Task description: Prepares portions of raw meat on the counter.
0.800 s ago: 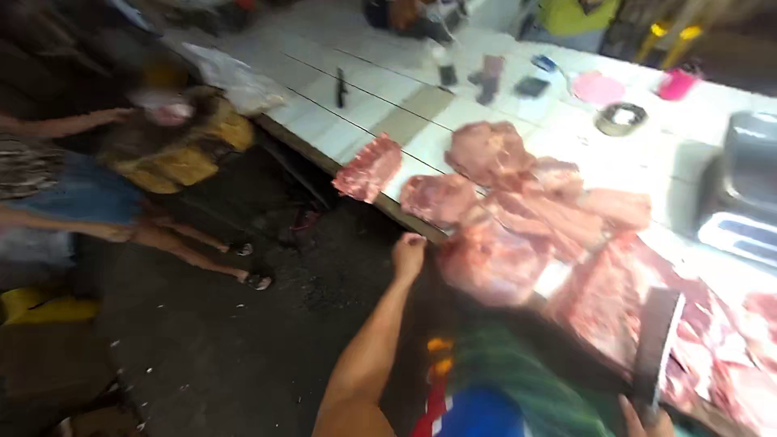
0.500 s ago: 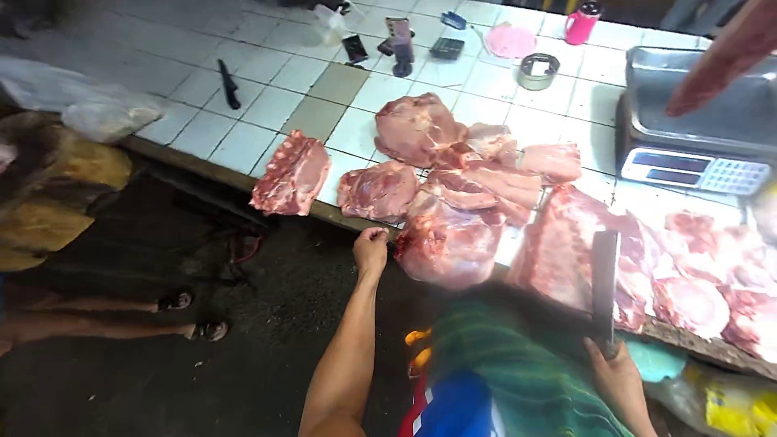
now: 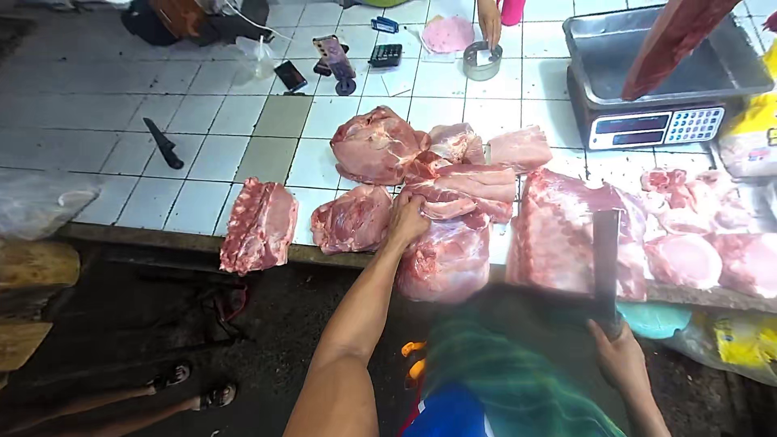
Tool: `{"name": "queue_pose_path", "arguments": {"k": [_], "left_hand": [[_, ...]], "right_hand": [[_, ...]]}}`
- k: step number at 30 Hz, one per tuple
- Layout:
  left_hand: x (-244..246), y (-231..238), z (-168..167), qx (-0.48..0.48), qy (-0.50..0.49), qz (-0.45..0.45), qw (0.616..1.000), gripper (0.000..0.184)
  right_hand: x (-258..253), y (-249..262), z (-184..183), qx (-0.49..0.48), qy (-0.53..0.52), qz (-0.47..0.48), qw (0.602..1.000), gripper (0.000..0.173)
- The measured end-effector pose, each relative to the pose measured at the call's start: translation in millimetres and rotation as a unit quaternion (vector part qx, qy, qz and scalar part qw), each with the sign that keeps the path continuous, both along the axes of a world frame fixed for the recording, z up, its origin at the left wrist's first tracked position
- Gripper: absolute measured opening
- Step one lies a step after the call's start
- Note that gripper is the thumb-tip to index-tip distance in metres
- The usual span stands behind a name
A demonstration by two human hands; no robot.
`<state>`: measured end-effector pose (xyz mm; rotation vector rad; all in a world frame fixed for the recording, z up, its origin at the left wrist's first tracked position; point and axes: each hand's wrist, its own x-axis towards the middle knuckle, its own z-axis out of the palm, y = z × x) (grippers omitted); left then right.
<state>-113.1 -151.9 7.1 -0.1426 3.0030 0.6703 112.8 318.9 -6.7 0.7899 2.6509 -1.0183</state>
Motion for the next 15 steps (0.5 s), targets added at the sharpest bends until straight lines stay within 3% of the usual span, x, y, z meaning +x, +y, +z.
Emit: {"name": "queue_pose_path", "arguments": {"k": [7, 13, 15], "left_hand": [[-6, 9, -12, -0.042, 0.038, -0.047, 0.997, 0.051], [-12, 28, 1, -0.107, -0.007, -0.066, 0.992, 0.051], [-16, 22, 4, -0.087, 0.004, -0.073, 0.994, 0.052]], "right_hand": [[0, -8, -7, -0.017, 0.017, -0.032, 0.999, 0.052], [-2, -11, -5, -0.017, 0.014, -0.029, 0.999, 0.05], [-2, -9, -4, -0.014, 0.011, -0.02, 1.0, 0.05]]}}
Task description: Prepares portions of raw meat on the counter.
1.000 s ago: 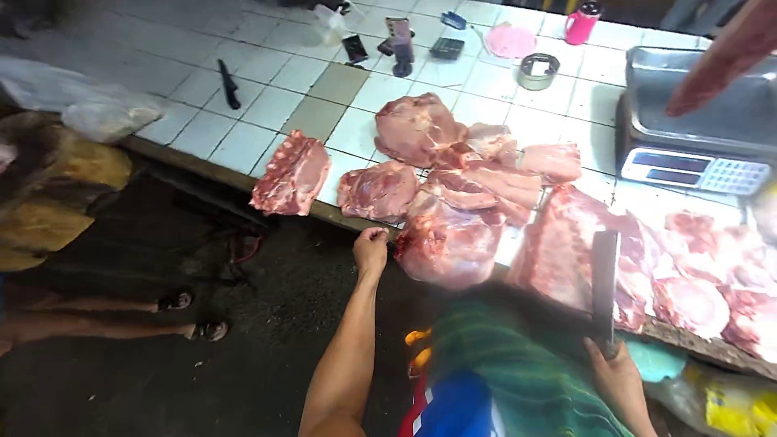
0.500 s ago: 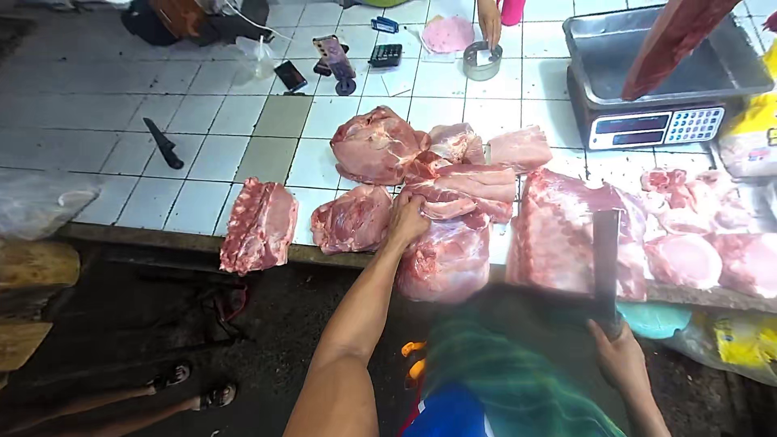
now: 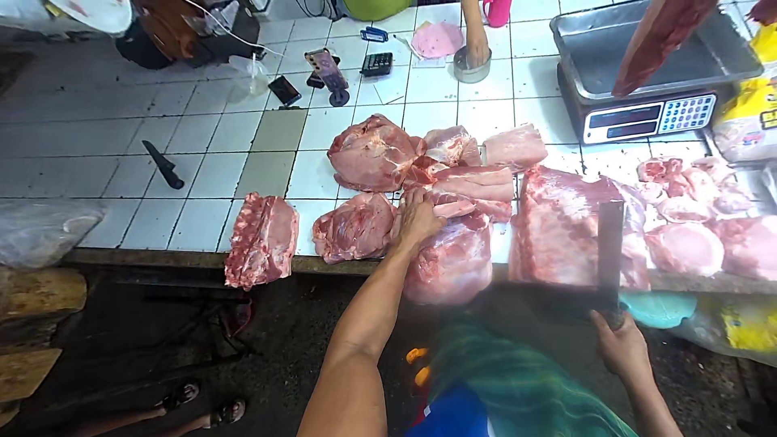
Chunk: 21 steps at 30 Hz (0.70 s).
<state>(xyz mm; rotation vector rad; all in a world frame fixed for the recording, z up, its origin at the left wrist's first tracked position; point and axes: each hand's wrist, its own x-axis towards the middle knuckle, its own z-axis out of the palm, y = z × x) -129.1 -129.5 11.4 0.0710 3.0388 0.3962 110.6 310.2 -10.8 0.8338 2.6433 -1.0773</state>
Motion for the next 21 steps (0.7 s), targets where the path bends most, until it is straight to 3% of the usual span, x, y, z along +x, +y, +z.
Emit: {"name": "queue_pose_path", "arguments": {"k": [5, 7, 13, 16, 21], "left_hand": [[14, -8, 66, 0.186, -0.002, 0.105, 0.977, 0.038], [20, -11, 95, 0.233, 0.015, 0.143, 0.962, 0.04], [15, -4, 140, 0.252, 0.068, 0.139, 0.955, 0.047], [17, 32, 149, 0.271, 0.059, 0.103, 0.955, 0.046], [14, 135, 147, 0.355, 0.013, 0.029, 0.935, 0.042]], "right_hand": [[0, 13, 3, -0.001, -0.006, 0.024, 1.0, 0.051], [0, 18, 6, -0.015, -0.003, 0.039, 0.999, 0.051], [3, 31, 1, -0.056, 0.009, 0.055, 0.997, 0.053], [6, 36, -4, -0.096, 0.01, 0.042, 0.994, 0.055], [9, 37, -11, -0.16, -0.002, -0.002, 0.987, 0.055]]}}
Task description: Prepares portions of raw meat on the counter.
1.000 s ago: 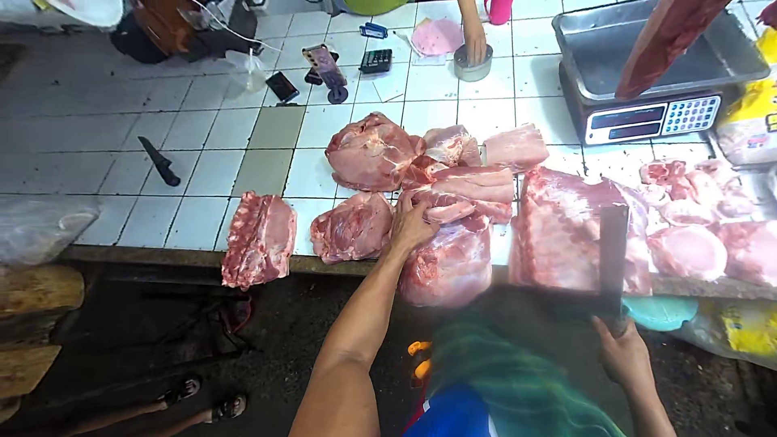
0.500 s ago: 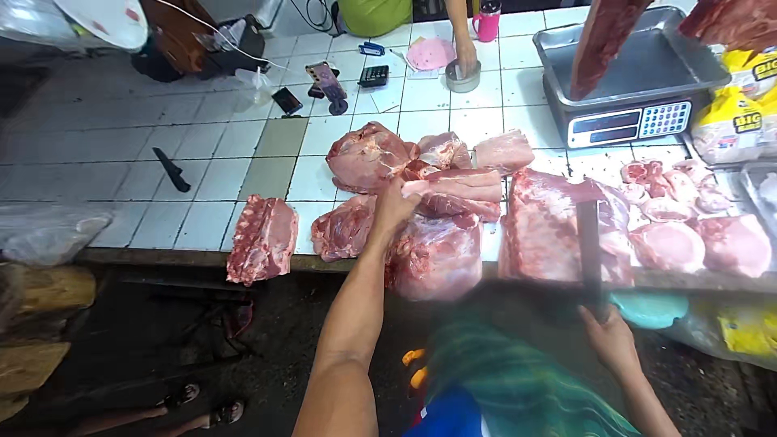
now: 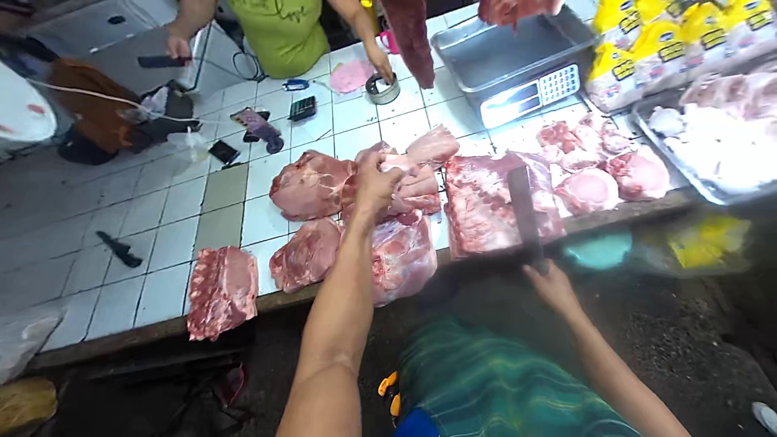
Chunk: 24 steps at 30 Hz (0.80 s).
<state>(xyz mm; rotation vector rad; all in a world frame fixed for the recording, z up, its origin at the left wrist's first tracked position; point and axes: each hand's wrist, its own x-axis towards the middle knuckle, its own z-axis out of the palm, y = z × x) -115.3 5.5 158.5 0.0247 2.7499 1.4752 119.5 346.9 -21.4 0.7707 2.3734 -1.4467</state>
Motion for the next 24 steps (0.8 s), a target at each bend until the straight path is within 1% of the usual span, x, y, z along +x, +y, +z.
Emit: {"name": "queue_pose_path", "arguments": {"k": [3, 6, 10, 14, 15, 17, 18, 20, 22, 23, 24], "left_hand": [[-8, 65, -15, 0.023, -0.016, -0.061, 0.998, 0.039], [-16, 101, -34, 0.038, -0.017, -0.119, 0.992, 0.035], [-17, 100, -50, 0.01, -0.046, -0.168, 0.985, 0.037], [-30, 94, -63, -0.023, -0.084, -0.175, 0.981, 0.04], [-37, 98, -64, -0.024, -0.084, -0.174, 0.981, 0.039], [-63, 114, -53, -0.001, -0.077, -0.169, 0.983, 0.039], [-80, 124, -42, 0.029, -0.068, -0.164, 0.984, 0.042], [-115, 147, -18, 0.146, -0.044, -0.155, 0.976, 0.051], [-147, 172, 12, 0.315, -0.001, -0.14, 0.939, 0.07], [-157, 181, 29, 0.385, -0.005, -0.117, 0.915, 0.079], [-165, 189, 40, 0.436, -0.004, -0.094, 0.895, 0.083]], "right_hand": [[4, -5, 10, -0.058, -0.009, -0.051, 0.997, 0.051], [19, -17, 21, -0.103, 0.0, -0.106, 0.989, 0.047], [64, -46, 27, -0.092, 0.005, -0.194, 0.977, 0.046], [115, -68, 17, -0.059, -0.005, -0.268, 0.961, 0.048], [127, -71, 14, -0.049, -0.01, -0.281, 0.959, 0.05], [139, -76, 10, -0.035, -0.003, -0.303, 0.952, 0.049], [143, -78, 8, -0.032, 0.001, -0.312, 0.949, 0.048], [147, -81, 6, -0.036, 0.005, -0.334, 0.942, 0.048], [148, -81, 5, -0.038, 0.006, -0.351, 0.936, 0.049], [147, -82, 6, -0.036, 0.006, -0.356, 0.934, 0.048], [146, -82, 6, -0.036, 0.004, -0.358, 0.933, 0.049]]}}
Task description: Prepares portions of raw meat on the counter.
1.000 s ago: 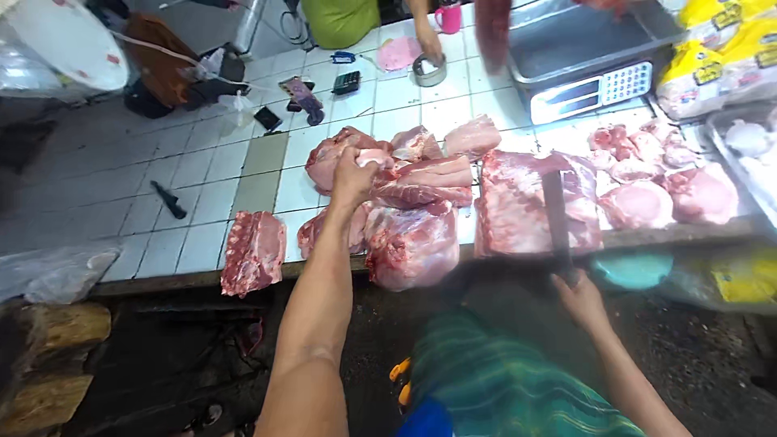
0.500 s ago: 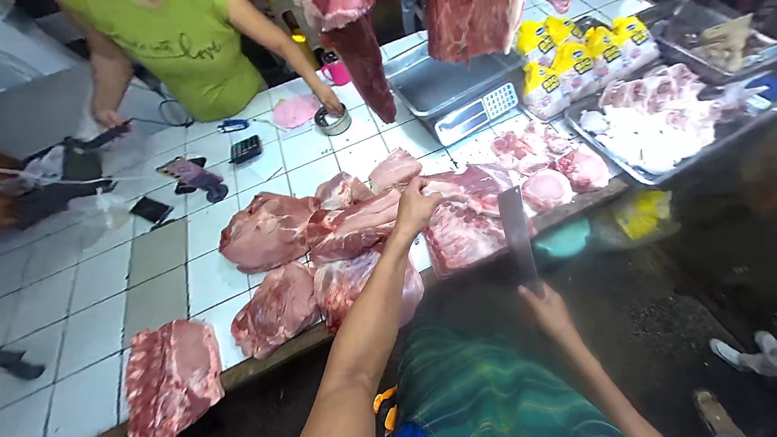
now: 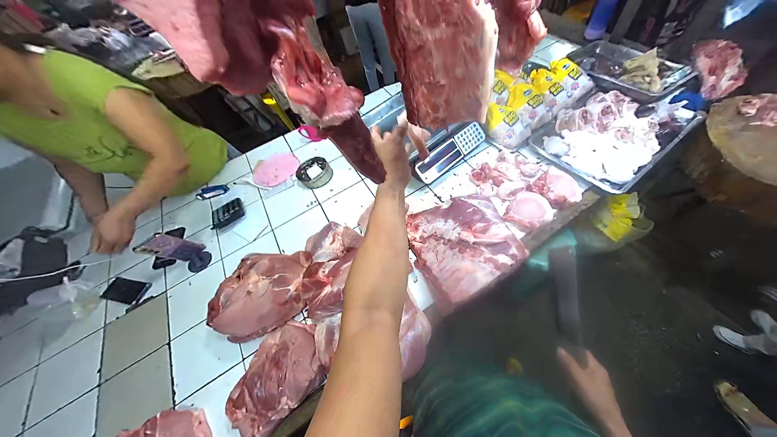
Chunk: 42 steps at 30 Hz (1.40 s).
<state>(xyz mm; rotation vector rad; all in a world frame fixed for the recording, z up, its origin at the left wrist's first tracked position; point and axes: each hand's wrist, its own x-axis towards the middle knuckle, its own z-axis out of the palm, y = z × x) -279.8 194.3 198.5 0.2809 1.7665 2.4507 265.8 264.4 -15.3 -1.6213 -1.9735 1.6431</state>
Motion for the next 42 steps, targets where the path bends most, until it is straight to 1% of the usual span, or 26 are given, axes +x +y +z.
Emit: {"name": "queue_pose_path", "arguments": {"k": [1, 2, 3, 4, 5, 6, 7, 9, 11, 12, 13, 15, 18, 21, 24, 26, 28, 30, 33, 37, 39, 42], "left_hand": [[-4, 3, 3, 0.031, -0.002, 0.015, 0.999, 0.084], [-1, 0, 0, 0.031, 0.006, 0.016, 0.999, 0.081], [6, -10, -8, -0.005, 0.023, 0.005, 1.0, 0.075], [14, -29, -21, -0.084, 0.047, -0.007, 0.995, 0.069], [25, -55, -38, -0.193, 0.067, -0.006, 0.979, 0.061], [39, -88, -55, -0.313, 0.078, 0.007, 0.947, 0.053], [57, -126, -73, -0.417, 0.074, 0.028, 0.905, 0.047], [96, -210, -110, -0.566, 0.023, 0.086, 0.82, 0.046], [140, -285, -137, -0.642, -0.072, 0.132, 0.752, 0.051], [156, -311, -146, -0.664, -0.125, 0.12, 0.728, 0.057], [167, -329, -151, -0.673, -0.166, 0.094, 0.715, 0.06], [173, -344, -153, -0.667, -0.198, 0.065, 0.716, 0.059], [154, -343, -150, -0.665, -0.205, 0.049, 0.716, 0.064], [139, -352, -154, -0.645, -0.232, 0.046, 0.727, 0.065], [134, -374, -164, -0.603, -0.291, 0.025, 0.742, 0.073], [127, -383, -166, -0.547, -0.321, -0.009, 0.773, 0.074], [124, -386, -163, -0.476, -0.349, -0.045, 0.806, 0.064], [125, -383, -158, -0.423, -0.352, -0.058, 0.833, 0.053], [134, -381, -164, -0.368, -0.366, -0.015, 0.855, 0.049], [151, -388, -192, -0.217, -0.363, 0.01, 0.906, 0.032], [154, -387, -200, -0.164, -0.357, 0.022, 0.919, 0.029], [155, -379, -197, -0.154, -0.366, 0.011, 0.918, 0.031]], "right_hand": [[0, -1, 0, -0.003, -0.003, -0.003, 1.0, 0.049], [0, -2, 0, -0.004, -0.004, -0.003, 1.0, 0.049], [0, -4, -2, -0.002, -0.002, -0.004, 1.0, 0.049], [0, -4, -3, 0.004, -0.001, -0.002, 1.0, 0.05], [1, -5, -4, 0.014, -0.003, 0.005, 1.0, 0.05], [2, -5, -3, 0.03, -0.011, 0.018, 0.999, 0.05], [2, -4, -2, 0.053, -0.023, 0.034, 0.998, 0.051], [0, -3, 3, 0.116, -0.048, 0.072, 0.989, 0.052], [-8, -3, 10, 0.186, -0.05, 0.116, 0.975, 0.051], [-17, -3, 13, 0.211, -0.043, 0.143, 0.966, 0.05], [-29, -4, 17, 0.216, -0.036, 0.174, 0.96, 0.048], [-65, -5, 32, 0.181, -0.035, 0.24, 0.953, 0.046], [-122, -17, 59, 0.141, -0.034, 0.314, 0.938, 0.045], [-167, -33, 77, 0.142, -0.04, 0.402, 0.904, 0.047], [-194, -56, 80, 0.118, -0.04, 0.473, 0.872, 0.05], [-201, -72, 74, 0.082, -0.041, 0.49, 0.867, 0.052], [-201, -86, 65, 0.054, -0.048, 0.501, 0.862, 0.053], [-196, -97, 53, 0.04, -0.056, 0.513, 0.856, 0.053], [-187, -109, 34, 0.042, -0.082, 0.511, 0.855, 0.053], [-183, -113, 13, 0.046, -0.087, 0.496, 0.863, 0.052], [-186, -111, 9, 0.04, -0.082, 0.492, 0.866, 0.052], [-188, -104, 4, 0.011, -0.073, 0.485, 0.871, 0.05]]}}
